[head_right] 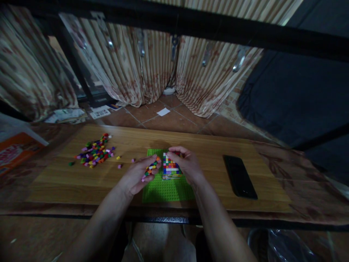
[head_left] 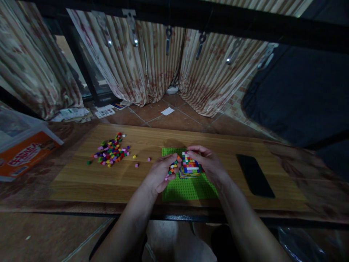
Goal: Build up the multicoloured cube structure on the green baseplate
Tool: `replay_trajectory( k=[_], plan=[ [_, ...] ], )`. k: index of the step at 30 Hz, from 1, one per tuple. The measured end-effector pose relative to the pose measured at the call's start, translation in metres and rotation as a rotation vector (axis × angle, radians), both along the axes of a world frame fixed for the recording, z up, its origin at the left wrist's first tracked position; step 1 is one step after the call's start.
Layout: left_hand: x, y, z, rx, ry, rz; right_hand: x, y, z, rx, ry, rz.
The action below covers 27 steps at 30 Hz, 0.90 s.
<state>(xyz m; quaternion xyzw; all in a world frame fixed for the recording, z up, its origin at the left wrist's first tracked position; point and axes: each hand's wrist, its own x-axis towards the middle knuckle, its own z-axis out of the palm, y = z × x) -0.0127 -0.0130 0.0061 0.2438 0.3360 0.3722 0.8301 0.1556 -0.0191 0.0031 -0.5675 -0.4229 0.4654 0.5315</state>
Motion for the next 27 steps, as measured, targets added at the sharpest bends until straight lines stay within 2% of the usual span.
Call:
replay_trajectory(
  k=[4,9,11,14,21,27],
  plan=[
    [-0.001,0.001,0.002,0.003,-0.036,-0.014,0.004,-0.004,0.011,0.214,-0.110,-0.091],
    [-0.002,0.000,0.006,0.008,-0.060,-0.009,-0.010,-0.013,0.027,0.455,-0.467,0.099],
    [-0.001,-0.001,0.007,0.008,-0.067,0.008,-0.017,-0.016,0.029,0.483,-0.610,0.144],
    [-0.002,-0.001,0.008,0.009,-0.061,0.003,-0.022,-0.017,0.027,0.500,-0.755,0.136],
    [-0.003,-0.002,0.011,0.020,-0.014,-0.019,-0.021,-0.015,0.024,0.561,-0.954,0.137],
    [-0.001,-0.001,0.007,0.037,0.018,-0.010,-0.019,-0.018,0.025,0.602,-1.083,0.186]
  ],
)
